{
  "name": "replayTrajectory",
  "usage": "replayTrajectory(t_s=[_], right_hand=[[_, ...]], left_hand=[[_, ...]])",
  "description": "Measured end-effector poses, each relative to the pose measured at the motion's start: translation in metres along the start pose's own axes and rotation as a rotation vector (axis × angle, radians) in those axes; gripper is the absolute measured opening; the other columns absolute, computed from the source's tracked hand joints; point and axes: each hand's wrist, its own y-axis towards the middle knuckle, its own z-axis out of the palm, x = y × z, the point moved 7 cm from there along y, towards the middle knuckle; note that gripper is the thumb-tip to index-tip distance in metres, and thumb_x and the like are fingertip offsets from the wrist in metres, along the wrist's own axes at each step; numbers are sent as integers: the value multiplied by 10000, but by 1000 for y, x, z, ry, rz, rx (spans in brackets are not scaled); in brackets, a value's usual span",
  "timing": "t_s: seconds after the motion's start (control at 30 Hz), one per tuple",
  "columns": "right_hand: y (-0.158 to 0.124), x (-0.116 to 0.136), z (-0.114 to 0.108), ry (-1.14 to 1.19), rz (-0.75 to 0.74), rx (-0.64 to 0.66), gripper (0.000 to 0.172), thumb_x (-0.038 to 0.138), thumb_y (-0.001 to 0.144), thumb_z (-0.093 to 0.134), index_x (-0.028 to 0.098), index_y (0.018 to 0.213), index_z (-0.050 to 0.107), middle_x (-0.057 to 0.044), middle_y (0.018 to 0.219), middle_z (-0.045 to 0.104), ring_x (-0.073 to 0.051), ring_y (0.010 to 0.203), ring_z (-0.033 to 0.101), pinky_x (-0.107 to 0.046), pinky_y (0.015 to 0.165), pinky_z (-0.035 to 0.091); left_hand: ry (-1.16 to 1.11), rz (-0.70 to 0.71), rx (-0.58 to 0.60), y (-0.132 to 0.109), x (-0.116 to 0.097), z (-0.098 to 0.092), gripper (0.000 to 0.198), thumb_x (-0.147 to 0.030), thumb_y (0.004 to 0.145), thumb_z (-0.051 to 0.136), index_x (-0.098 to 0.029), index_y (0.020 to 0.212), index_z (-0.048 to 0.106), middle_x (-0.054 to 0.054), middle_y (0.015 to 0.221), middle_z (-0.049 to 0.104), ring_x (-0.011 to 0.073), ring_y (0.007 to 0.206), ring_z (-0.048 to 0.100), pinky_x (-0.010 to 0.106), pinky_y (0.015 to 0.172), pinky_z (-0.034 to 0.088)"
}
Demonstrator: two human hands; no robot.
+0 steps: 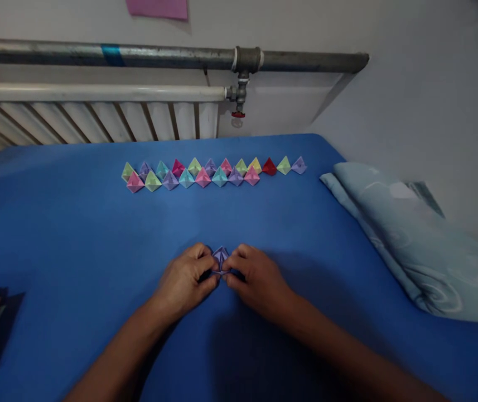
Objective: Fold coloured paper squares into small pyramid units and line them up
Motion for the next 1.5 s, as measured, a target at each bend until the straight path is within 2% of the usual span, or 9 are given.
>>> replayTrajectory(t_s=[0.23, 0.63, 0.77, 0.9, 1.03, 1.1, 1.17, 1.33, 1.5], right_hand=[[0, 2, 0, -31, 5, -12, 89, 143, 812, 583, 205, 765, 628, -4, 797, 551, -134, 745, 490, -271, 675, 335], [0, 5, 4, -94, 41, 32, 98, 154, 840, 574, 196, 821, 661, -26, 860, 573, -158, 827, 510, -295, 739, 360], [-1, 3, 0, -18, 36, 29, 118, 128, 816, 569, 200, 832, 661, -23, 856, 572, -159, 834, 513, -295, 762, 374], [-1, -1, -6, 195, -17, 24, 302, 10, 717, 538, 213, 910, 651, -7, 872, 569, -137, 816, 524, -265, 754, 394], [1, -12, -17, 284, -1, -85, 230, 4, 744, 479, 189, 799, 603, 7, 801, 544, -107, 698, 501, -233, 659, 382], [3, -17, -22, 279, 24, -150, 153, 59, 790, 492, 183, 765, 577, 8, 783, 541, -103, 670, 491, -233, 637, 375], [4, -19, -21, 268, 40, -153, 95, 124, 817, 529, 184, 765, 581, 8, 778, 547, -102, 661, 493, -234, 629, 372], [9, -16, -14, 124, 87, -113, 38, 224, 824, 600, 193, 818, 621, 3, 771, 579, -123, 703, 518, -242, 643, 360], [14, -11, -11, -12, 90, -138, 135, 219, 849, 553, 189, 725, 596, 4, 718, 583, -120, 675, 503, -248, 635, 325]], left_hand=[[72, 5, -25, 0, -6, 0, 84, -159, 809, 540, -201, 806, 613, 16, 873, 560, 150, 788, 546, 277, 683, 450], [135, 4, 15, -1, -11, 3, 148, -152, 855, 490, -183, 823, 631, 36, 873, 549, 159, 800, 537, 284, 700, 448], [24, 4, -3, -1, -10, -2, 127, -118, 792, 532, -195, 844, 619, 20, 881, 546, 148, 794, 537, 282, 716, 453], [-137, -13, 5, -1, -5, -10, 250, -65, 735, 498, -212, 903, 609, -1, 867, 541, 115, 700, 513, 255, 654, 437], [-174, -150, -140, 0, 9, -20, 138, -133, 787, 502, -198, 862, 597, -8, 798, 535, 110, 657, 507, 251, 620, 429], [-153, -209, -221, 0, 13, -22, 81, -179, 807, 522, -191, 840, 596, -7, 787, 531, 112, 657, 512, 253, 620, 432], [-114, -213, -260, 1, 12, -21, 64, -197, 814, 537, -184, 807, 600, -8, 778, 522, 110, 648, 507, 250, 615, 428], [-19, -191, -279, 4, 7, -16, 69, -202, 806, 600, -164, 749, 593, -8, 761, 512, 106, 631, 497, 249, 611, 414], [56, -144, -253, 8, 6, -14, 126, -196, 833, 575, -176, 709, 566, -11, 753, 523, 110, 648, 499, 250, 630, 413]])
